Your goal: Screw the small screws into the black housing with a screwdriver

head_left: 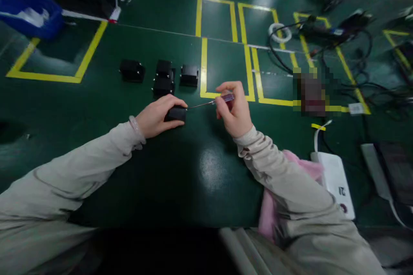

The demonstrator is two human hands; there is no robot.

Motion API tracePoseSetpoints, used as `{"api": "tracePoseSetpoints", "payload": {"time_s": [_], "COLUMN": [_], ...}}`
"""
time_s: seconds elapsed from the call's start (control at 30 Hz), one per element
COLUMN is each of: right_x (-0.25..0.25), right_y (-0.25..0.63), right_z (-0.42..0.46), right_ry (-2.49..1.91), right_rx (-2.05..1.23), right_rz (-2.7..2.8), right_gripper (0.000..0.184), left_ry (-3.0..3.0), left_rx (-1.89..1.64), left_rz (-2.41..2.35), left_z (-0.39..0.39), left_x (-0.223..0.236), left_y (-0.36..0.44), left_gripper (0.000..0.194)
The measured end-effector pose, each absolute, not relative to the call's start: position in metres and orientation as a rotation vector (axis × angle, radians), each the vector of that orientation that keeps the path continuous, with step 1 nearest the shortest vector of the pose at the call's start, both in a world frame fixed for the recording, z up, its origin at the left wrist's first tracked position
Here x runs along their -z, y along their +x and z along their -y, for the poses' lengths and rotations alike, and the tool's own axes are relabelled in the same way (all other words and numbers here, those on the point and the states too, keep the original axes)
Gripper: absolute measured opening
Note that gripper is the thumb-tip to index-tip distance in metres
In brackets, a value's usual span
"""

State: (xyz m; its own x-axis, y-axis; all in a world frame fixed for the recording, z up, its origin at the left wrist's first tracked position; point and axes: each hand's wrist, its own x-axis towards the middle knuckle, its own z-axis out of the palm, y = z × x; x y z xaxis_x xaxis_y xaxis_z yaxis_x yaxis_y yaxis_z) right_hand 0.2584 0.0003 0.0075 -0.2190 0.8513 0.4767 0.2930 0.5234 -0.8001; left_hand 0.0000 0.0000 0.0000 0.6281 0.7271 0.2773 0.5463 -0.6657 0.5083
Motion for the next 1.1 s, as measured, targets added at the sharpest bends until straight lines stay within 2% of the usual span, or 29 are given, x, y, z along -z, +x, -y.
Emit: {"api": "tracePoseSetpoints", "payload": {"time_s": [0.23,0.6,0.73,0.97,1.1], "right_x": [-0.012,-0.017,-0.015,-0.018,-0.017], "right_y": [0.260,0.260,0.259,0.260,0.259], "right_z": [-0.002,0.000,0.001,0.002,0.002], "right_ry": [-1.059,-1.035,-0.977,-1.001,-0.964], "right_rx": [-0.733,-0.755,-0.738,-0.771,-0.756], "right_rz": [1.776,1.801,1.791,1.804,1.801], "right_gripper": [0.030,0.027,0.019,0.029,0.020], "left_ry": [2.496,2.510,2.511,2.521,2.512], "left_rx": [-0.609,-0.570,-0.559,-0.583,-0.578], "left_rz": [-0.988,-1.011,-1.030,-1.013,-1.026], "left_z": [0.002,0.004,0.003,0.002,0.002], "left_x": [-0.003,-0.004,-0.004,-0.001,-0.001], "left_y": [0.000,0.003,0.003,0.002,0.002], "left_gripper": [0.036,0.037,0.038,0.038,0.039]}}
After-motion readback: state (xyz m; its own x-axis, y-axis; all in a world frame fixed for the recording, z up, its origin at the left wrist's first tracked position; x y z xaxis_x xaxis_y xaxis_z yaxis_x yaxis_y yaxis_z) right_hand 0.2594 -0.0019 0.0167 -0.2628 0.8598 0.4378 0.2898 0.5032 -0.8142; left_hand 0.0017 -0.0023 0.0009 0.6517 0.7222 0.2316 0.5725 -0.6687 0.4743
